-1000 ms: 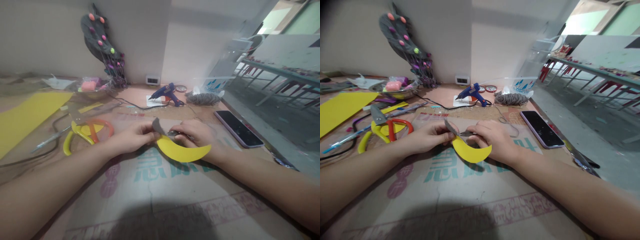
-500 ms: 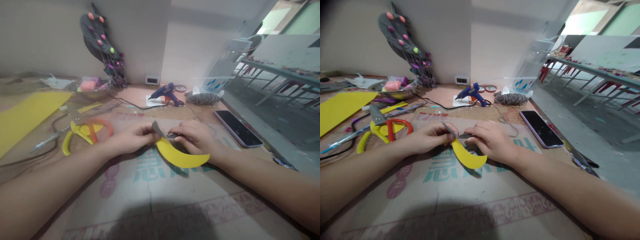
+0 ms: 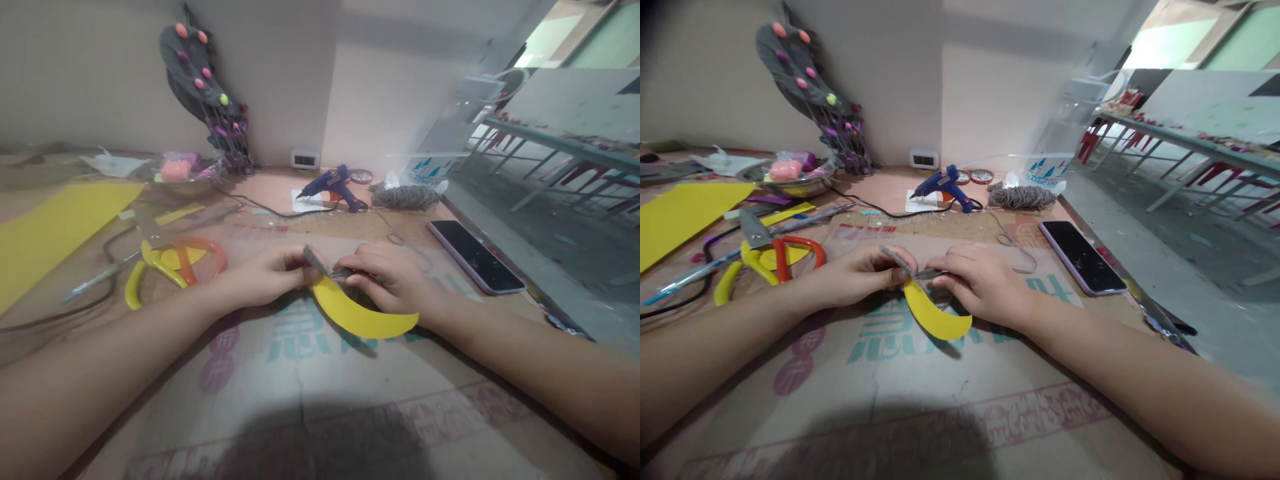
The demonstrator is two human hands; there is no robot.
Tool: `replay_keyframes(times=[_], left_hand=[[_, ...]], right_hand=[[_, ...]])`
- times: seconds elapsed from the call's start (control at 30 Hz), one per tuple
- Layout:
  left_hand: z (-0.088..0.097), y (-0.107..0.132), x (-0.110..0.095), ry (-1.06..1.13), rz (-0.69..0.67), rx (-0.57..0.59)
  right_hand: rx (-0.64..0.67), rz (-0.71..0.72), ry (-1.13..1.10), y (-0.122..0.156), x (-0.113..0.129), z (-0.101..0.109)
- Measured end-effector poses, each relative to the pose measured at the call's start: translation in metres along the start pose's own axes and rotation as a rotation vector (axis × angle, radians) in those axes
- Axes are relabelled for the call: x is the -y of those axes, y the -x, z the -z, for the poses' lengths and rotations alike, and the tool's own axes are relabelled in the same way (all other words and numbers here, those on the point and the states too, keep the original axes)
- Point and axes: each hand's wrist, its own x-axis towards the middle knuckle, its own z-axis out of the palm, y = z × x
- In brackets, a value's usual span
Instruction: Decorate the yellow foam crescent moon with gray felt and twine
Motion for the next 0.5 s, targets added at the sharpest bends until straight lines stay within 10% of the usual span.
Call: replay_keyframes(times=[0.5], left_hand=[[-0.0003,0.0016,0.0027,0.011,-0.009,-0.003]], right_hand=[[0.003,-0.069,-0.138,0.0003,0.0001,-0.0034]])
